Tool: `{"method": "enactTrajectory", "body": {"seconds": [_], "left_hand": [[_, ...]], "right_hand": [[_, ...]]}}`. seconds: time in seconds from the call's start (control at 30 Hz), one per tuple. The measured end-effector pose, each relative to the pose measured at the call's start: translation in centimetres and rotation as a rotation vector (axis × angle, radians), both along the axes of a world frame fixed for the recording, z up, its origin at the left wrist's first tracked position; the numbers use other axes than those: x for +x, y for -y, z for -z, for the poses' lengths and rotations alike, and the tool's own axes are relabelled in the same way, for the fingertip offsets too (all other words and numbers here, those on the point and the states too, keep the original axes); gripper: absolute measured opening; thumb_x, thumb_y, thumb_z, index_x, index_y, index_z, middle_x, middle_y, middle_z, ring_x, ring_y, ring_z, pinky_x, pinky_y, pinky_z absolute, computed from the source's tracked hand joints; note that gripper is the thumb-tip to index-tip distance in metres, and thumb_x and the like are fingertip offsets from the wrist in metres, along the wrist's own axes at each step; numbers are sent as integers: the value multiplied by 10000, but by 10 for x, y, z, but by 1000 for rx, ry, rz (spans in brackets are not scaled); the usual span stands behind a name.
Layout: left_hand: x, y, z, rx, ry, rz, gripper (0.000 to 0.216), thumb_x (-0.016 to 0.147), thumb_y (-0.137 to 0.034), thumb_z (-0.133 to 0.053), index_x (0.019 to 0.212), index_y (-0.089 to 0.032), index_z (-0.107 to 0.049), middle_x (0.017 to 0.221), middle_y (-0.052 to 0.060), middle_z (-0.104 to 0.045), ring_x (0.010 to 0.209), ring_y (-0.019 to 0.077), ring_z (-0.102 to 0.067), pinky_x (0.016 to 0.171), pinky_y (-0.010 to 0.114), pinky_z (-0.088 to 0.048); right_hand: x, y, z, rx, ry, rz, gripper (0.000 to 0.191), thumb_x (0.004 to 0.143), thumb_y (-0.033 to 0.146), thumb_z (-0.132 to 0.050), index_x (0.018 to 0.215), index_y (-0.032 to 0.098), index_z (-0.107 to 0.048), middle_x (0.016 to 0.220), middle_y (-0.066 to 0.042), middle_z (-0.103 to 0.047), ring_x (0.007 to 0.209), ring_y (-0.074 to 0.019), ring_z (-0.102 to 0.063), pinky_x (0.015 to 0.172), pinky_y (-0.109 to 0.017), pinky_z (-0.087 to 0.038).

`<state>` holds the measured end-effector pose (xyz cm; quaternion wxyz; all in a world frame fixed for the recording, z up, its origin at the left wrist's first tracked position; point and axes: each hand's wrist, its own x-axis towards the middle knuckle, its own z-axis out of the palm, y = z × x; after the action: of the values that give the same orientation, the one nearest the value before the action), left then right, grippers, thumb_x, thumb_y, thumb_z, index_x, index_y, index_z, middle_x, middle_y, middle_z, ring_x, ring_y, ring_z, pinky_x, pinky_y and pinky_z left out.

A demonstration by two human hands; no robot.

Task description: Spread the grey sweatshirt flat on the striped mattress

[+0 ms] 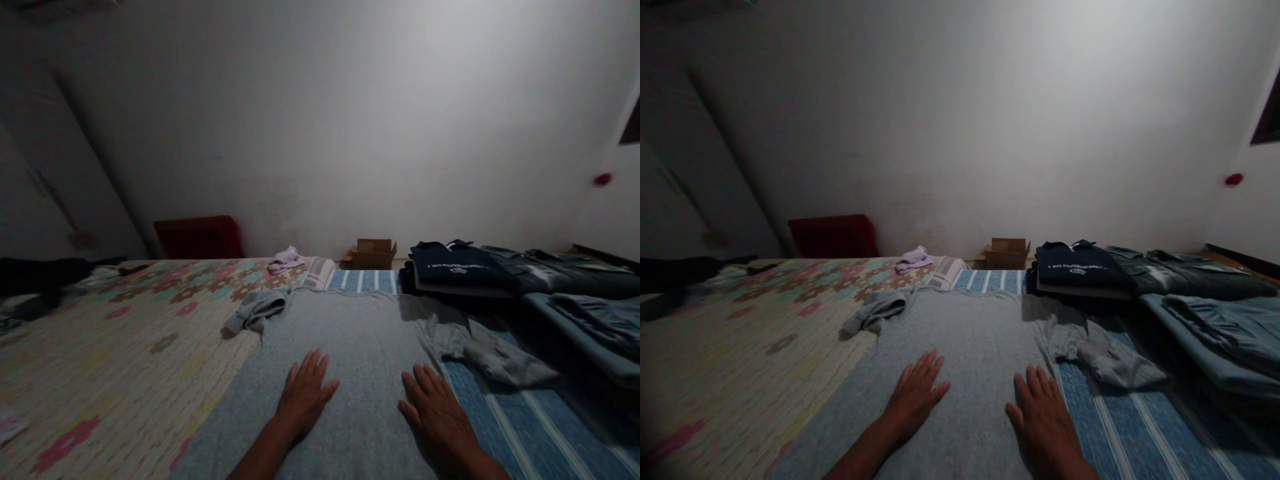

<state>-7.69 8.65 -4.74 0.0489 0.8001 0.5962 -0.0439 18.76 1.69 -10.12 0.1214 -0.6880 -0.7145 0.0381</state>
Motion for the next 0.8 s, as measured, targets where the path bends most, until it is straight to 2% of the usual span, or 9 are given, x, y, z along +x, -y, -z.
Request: {"method": "enactTrajectory", "body": {"seconds": [0.23, 0.43, 0.6, 0.8], "left_hand": [[-6, -1, 1, 27, -21, -39, 665, 919, -542, -209, 1453, -157, -300, 1546, 92, -159, 1427, 236, -100, 1143, 463, -117], [-17, 3, 5, 41, -41, -71, 716, 903, -587, -195, 1456, -141, -289, 1543, 110, -163, 1428, 253, -101, 1135, 478, -124], [-27, 5, 7, 69, -52, -74, 701, 907, -572, -201, 1447, -141, -313, 1539, 108, -183, 1426, 248, -122, 1139, 464, -109], [-33, 13, 1, 61, -68, -64, 663, 916, -542, -225, 1439, -149, -332, 1535, 100, -213, 1426, 245, -134, 1139, 466, -102]], "right_hand": [[-8, 12, -1, 42, -7, 8, 506, 901, 460, -448, 1346, 225, -502, 1460, -117, -371, 1369, -305, -275, 1105, -478, -260], [-19, 31, -5, -46, -77, -135, 557, 887, 538, -440, 1379, 276, -457, 1484, -95, -323, 1382, -308, -233, 1107, -496, -233], [-17, 40, -9, -88, -88, -132, 576, 889, 546, -424, 1395, 268, -435, 1498, -98, -284, 1392, -309, -196, 1113, -506, -194], [-12, 52, -9, -99, -63, -132, 586, 906, 554, -376, 1410, 257, -411, 1513, -96, -255, 1401, -299, -171, 1117, -501, -177]]}}
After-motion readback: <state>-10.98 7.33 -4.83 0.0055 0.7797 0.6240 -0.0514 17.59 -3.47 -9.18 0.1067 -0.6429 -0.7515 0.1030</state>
